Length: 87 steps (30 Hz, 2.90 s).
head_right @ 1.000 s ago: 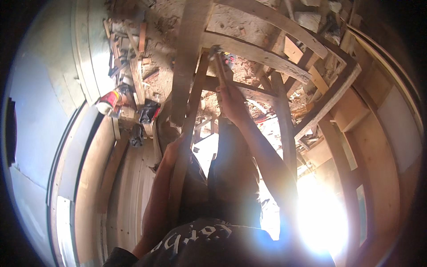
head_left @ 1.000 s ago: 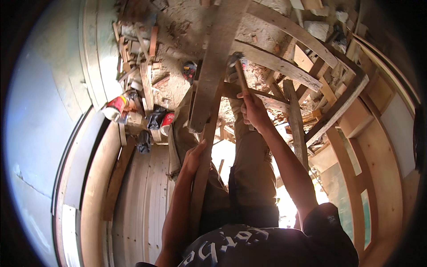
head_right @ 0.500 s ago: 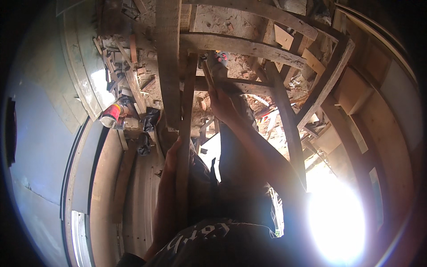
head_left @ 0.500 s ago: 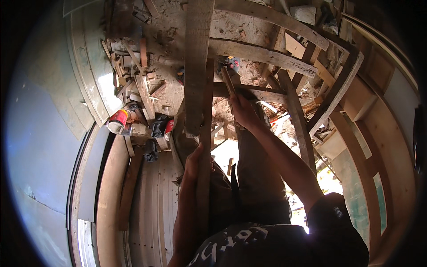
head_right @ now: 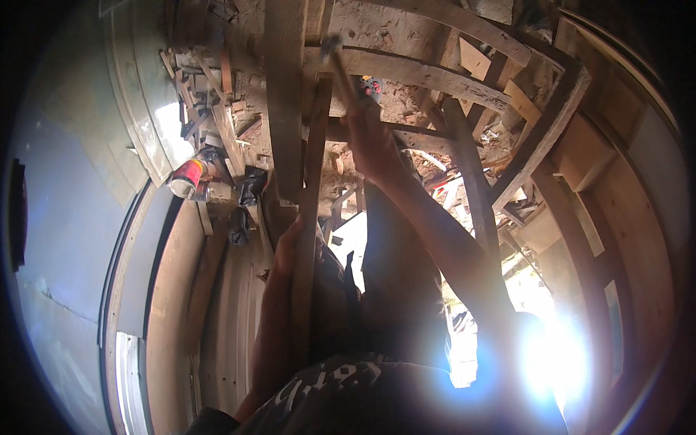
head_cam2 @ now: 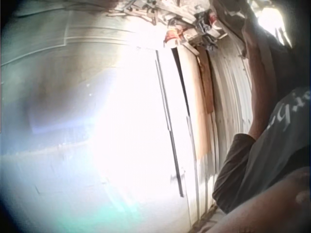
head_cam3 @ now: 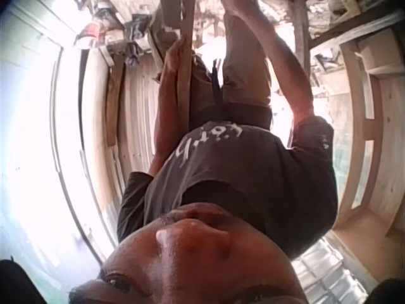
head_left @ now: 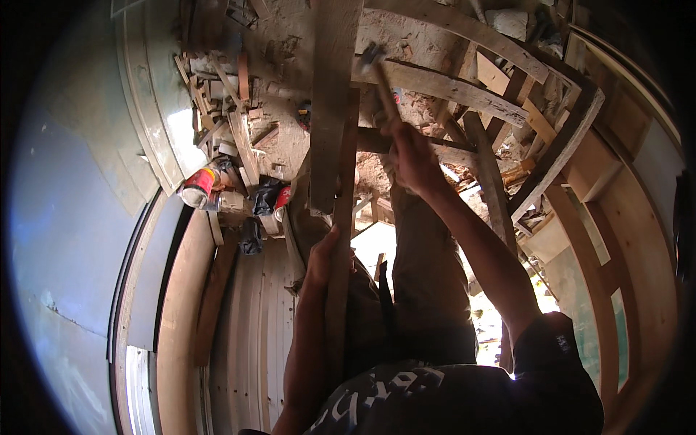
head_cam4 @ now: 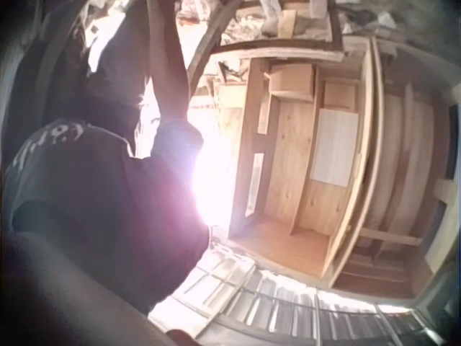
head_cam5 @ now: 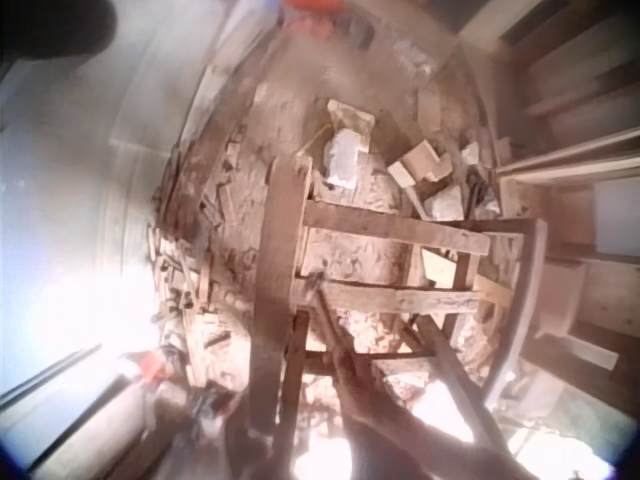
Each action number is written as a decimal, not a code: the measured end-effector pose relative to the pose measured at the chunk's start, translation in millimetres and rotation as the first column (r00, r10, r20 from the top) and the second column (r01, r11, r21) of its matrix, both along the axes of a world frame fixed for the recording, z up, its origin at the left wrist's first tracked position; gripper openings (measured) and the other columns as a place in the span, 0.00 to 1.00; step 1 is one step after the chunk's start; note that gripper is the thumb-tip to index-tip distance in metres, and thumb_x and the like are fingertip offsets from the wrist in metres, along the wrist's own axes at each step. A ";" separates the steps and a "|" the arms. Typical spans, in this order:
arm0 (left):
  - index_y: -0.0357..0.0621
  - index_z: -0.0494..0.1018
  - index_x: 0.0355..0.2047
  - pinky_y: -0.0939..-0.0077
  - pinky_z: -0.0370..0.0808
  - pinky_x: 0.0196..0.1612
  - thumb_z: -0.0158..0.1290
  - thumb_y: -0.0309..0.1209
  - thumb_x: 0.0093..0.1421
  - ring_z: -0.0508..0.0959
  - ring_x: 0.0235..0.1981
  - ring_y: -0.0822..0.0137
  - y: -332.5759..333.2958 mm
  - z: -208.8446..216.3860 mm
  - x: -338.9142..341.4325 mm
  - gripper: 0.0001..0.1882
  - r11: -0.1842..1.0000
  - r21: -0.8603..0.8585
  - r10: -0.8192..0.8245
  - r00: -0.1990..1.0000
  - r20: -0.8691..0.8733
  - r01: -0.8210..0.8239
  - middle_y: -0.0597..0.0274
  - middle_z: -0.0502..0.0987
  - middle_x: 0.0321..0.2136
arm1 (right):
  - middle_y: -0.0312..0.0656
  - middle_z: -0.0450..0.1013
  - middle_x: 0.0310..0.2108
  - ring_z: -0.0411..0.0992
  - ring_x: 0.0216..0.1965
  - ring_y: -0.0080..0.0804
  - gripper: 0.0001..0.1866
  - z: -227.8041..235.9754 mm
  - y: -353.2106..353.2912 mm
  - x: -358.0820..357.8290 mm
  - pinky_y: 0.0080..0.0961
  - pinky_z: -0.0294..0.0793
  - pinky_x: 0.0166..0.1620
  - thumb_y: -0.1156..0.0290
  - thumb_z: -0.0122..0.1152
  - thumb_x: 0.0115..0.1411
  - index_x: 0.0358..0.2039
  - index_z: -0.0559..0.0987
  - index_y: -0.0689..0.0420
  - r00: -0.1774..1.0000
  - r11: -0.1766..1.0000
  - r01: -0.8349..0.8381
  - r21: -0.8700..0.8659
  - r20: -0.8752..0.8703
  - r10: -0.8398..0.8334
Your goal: The person sits on the floor and uses a hammer to break and remove pieces of a wooden structure. They then retrieve nails from a bucket and continue working on the wood.
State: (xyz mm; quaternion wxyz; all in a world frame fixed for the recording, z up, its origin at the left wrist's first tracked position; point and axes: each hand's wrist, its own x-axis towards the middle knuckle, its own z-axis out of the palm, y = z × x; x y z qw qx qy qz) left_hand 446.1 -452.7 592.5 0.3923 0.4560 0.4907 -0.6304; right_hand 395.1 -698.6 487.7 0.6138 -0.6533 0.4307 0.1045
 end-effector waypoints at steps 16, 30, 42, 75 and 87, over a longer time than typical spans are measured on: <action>0.36 0.74 0.32 0.71 0.75 0.23 0.50 0.51 0.66 0.75 0.17 0.66 15.3 -6.0 -9.5 0.26 0.998 -0.054 0.020 1.000 -0.017 -0.021 0.57 0.74 0.19 | 0.32 0.63 0.12 0.59 0.08 0.24 0.22 -41.3 23.5 -16.3 0.22 0.59 0.15 0.49 0.43 0.71 0.28 0.70 0.53 0.997 0.777 -0.074 -0.625 -0.042 0.062; 0.37 0.74 0.32 0.71 0.74 0.21 0.49 0.52 0.66 0.75 0.17 0.66 39.6 -22.0 -21.9 0.26 0.991 -0.131 0.009 1.000 0.013 -0.007 0.58 0.73 0.19 | 0.31 0.59 0.13 0.56 0.10 0.20 0.28 -8.0 22.7 -38.5 0.24 0.55 0.15 0.42 0.39 0.71 0.27 0.70 0.52 0.965 0.967 -0.244 -0.079 -0.118 0.234; 0.43 0.72 0.32 0.72 0.72 0.20 0.46 0.52 0.68 0.73 0.16 0.67 30.4 -20.5 -23.4 0.23 0.997 -0.063 -0.031 0.999 0.039 0.033 0.61 0.72 0.19 | 0.28 0.58 0.14 0.56 0.10 0.17 0.24 1.5 15.4 -21.4 0.21 0.55 0.13 0.45 0.52 0.68 0.28 0.68 0.53 0.867 0.890 0.419 0.181 -0.373 -0.332; 0.46 0.74 0.30 0.71 0.74 0.22 0.43 0.64 0.65 0.75 0.19 0.68 37.7 -45.7 -31.1 0.32 0.967 -0.107 0.200 0.951 -0.234 -0.229 0.65 0.73 0.20 | 0.34 0.68 0.19 0.65 0.15 0.21 0.24 3.6 52.4 -30.3 0.23 0.65 0.17 0.47 0.49 0.69 0.39 0.74 0.60 0.910 0.923 0.220 0.316 -0.408 -0.077; 0.44 0.75 0.36 0.68 0.75 0.25 0.42 0.66 0.63 0.76 0.21 0.65 46.6 -45.8 -36.6 0.35 0.964 -0.125 0.201 0.953 -0.228 -0.234 0.59 0.75 0.23 | 0.29 0.59 0.14 0.56 0.10 0.18 0.27 19.8 29.1 0.7 0.20 0.54 0.13 0.42 0.38 0.71 0.35 0.71 0.55 0.988 0.923 0.149 -0.355 0.092 -0.124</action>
